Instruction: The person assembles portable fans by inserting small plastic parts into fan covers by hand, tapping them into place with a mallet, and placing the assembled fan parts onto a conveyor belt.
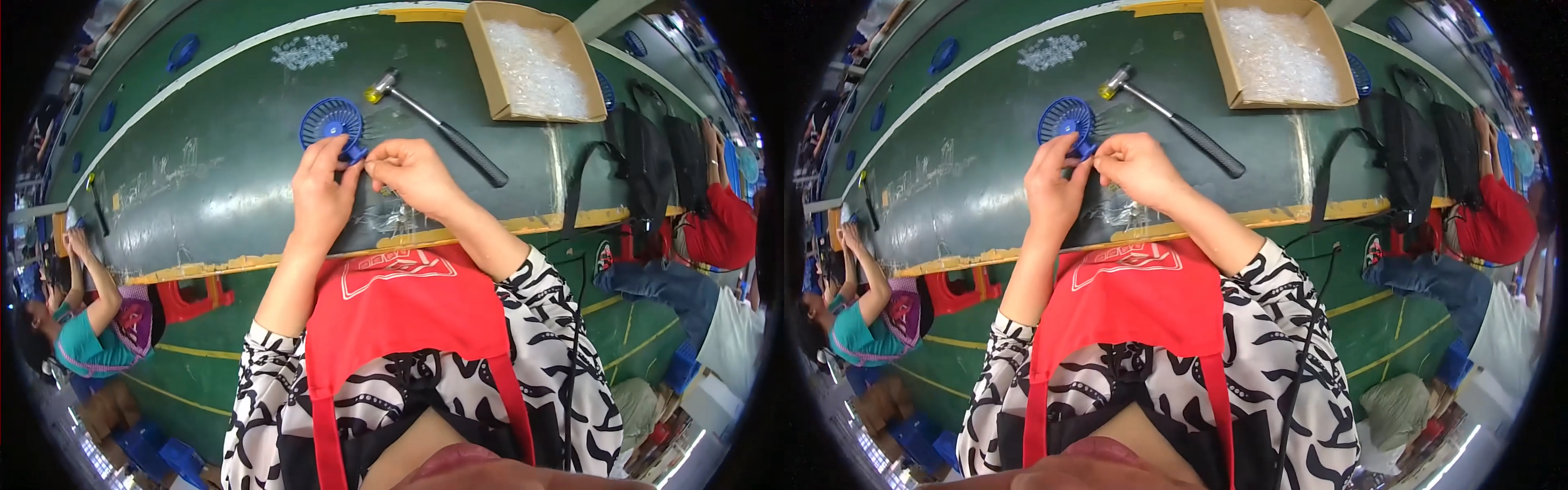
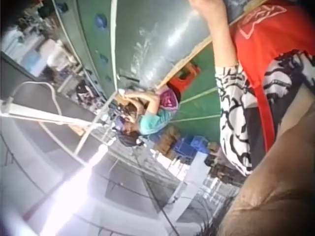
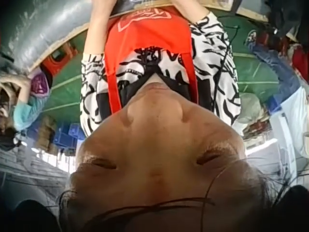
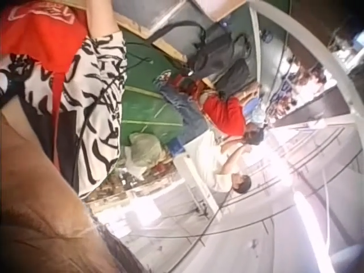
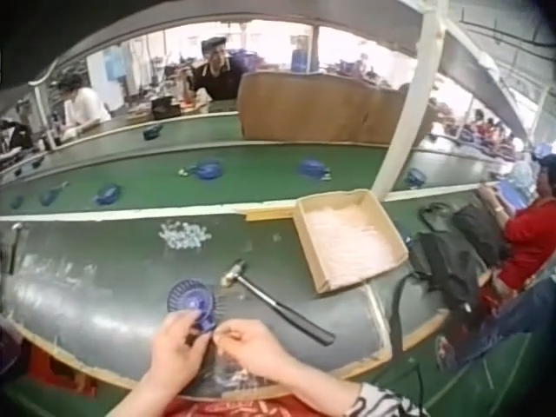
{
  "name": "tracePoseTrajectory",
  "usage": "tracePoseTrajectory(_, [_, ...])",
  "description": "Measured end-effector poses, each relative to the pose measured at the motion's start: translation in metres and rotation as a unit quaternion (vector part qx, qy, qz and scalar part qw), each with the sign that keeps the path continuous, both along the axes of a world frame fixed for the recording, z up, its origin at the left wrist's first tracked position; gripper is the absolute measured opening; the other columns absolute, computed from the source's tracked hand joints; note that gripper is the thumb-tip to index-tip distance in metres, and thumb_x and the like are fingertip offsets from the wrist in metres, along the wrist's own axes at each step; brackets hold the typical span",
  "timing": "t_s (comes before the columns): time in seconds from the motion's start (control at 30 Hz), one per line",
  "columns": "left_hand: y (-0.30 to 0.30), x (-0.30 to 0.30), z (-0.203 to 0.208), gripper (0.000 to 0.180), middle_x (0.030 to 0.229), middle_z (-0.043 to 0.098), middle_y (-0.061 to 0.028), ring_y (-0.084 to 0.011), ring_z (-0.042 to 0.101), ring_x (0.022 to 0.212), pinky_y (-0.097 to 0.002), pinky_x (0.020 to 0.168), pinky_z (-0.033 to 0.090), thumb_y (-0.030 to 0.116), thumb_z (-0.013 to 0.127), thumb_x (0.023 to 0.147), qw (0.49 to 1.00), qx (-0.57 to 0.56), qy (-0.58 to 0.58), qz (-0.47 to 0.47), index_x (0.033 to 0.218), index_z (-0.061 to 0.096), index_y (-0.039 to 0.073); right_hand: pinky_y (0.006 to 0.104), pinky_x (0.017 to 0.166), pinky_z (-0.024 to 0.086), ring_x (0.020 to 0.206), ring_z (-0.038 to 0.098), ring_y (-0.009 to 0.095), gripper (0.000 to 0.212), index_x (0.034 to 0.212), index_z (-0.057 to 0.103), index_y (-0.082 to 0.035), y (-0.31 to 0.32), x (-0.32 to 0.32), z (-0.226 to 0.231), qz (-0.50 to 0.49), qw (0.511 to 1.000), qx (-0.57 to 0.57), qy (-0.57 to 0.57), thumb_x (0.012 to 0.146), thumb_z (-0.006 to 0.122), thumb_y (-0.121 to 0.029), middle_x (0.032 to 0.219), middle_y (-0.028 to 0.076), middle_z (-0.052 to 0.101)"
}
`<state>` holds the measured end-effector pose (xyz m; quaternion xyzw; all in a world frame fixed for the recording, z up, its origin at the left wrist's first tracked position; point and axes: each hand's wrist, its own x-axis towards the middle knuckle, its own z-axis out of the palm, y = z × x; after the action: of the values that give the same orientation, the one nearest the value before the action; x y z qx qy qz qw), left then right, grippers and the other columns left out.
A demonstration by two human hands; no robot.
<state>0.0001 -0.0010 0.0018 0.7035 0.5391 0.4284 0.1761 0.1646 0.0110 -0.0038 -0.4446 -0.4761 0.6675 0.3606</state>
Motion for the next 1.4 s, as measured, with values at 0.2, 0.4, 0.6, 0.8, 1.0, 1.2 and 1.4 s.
tracePoseTrajectory(0.2, [0.003, -0.007, -0.004, 0.037, 0.109, 0.066, -0.0146, -0.0231, 0.068, 0.089, -0.0324, 0.072, 0.055, -0.003, 0.074, 0.076, 0.997, 0.064, 0.034, -0.02, 0.112, 0.066, 0.001, 0.0215, 0.055, 0.042, 0.063, 0.057, 0.005, 0.01, 0.092, 0.066, 0.0, 0.001, -0.003, 0.01, 0.011, 1.0, 0.0, -0.01, 0.092, 0.062, -0.009, 0.071, 0.002, 0.065])
tracePoseTrajectory(0.4, [0.012, -0.015, 0.021, 0.035, 0.1, 0.067, -0.0101, -0.0266, 0.064, 0.086, -0.0368, 0.075, 0.044, 0.006, 0.076, 0.074, 0.968, 0.167, 0.176, -0.063, 0.107, 0.067, 0.002, 0.0203, 0.055, 0.041, 0.065, 0.055, 0.003, 0.009, 0.094, 0.065, 0.001, -0.007, 0.002, 0.022, -0.001, 0.997, 0.07, -0.019, 0.093, 0.062, -0.007, 0.077, 0.002, 0.065])
tracePoseTrajectory(0.6, [0.009, -0.018, 0.042, 0.023, 0.096, 0.066, -0.0109, -0.0258, 0.064, 0.081, -0.0346, 0.072, 0.048, 0.004, 0.074, 0.079, 0.989, 0.069, 0.07, -0.109, 0.101, 0.069, 0.002, 0.0331, 0.066, 0.052, 0.077, 0.065, 0.025, 0.008, 0.094, 0.066, 0.002, -0.005, 0.006, 0.048, -0.056, 0.88, 0.424, -0.207, 0.086, 0.066, -0.001, 0.086, 0.014, 0.065])
tracePoseTrajectory(0.8, [0.005, -0.019, 0.041, 0.008, 0.084, 0.065, -0.0104, -0.0194, 0.062, 0.079, -0.0291, 0.072, 0.048, 0.004, 0.066, 0.087, 0.98, -0.108, -0.114, -0.123, 0.089, 0.068, -0.004, 0.0391, 0.057, 0.053, 0.07, 0.064, 0.029, 0.003, 0.084, 0.066, -0.005, -0.007, 0.013, 0.054, -0.019, 0.817, 0.487, -0.307, 0.081, 0.067, -0.005, 0.081, 0.009, 0.062])
tracePoseTrajectory(1.0, [0.008, -0.034, 0.017, 0.007, 0.082, 0.061, -0.0021, -0.0094, 0.053, 0.077, -0.0226, 0.073, 0.042, 0.0, 0.061, 0.089, 0.889, -0.296, -0.338, -0.085, 0.083, 0.064, -0.003, 0.0447, 0.058, 0.051, 0.069, 0.064, 0.034, 0.008, 0.07, 0.061, -0.007, -0.006, 0.014, 0.045, 0.002, 0.812, 0.486, -0.322, 0.074, 0.06, -0.013, 0.075, 0.012, 0.06])
tracePoseTrajectory(1.2, [0.012, -0.03, 0.001, 0.01, 0.083, 0.062, -0.0017, -0.0092, 0.054, 0.078, -0.023, 0.073, 0.042, 0.005, 0.062, 0.091, 0.832, -0.362, -0.4, -0.131, 0.087, 0.067, -0.002, 0.047, 0.058, 0.048, 0.066, 0.062, 0.037, 0.01, 0.069, 0.061, -0.004, -0.013, 0.017, 0.041, -0.029, 0.842, 0.451, -0.294, 0.075, 0.062, -0.012, 0.073, 0.013, 0.06])
tracePoseTrajectory(1.4, [0.017, -0.016, -0.006, 0.006, 0.082, 0.063, -0.0001, -0.0069, 0.055, 0.074, -0.021, 0.069, 0.044, 0.004, 0.065, 0.091, 0.843, -0.387, -0.35, -0.134, 0.087, 0.067, 0.0, 0.0479, 0.059, 0.046, 0.065, 0.06, 0.038, 0.016, 0.072, 0.061, -0.001, -0.01, 0.029, 0.014, -0.044, 0.859, 0.438, -0.261, 0.079, 0.065, -0.015, 0.072, 0.015, 0.061])
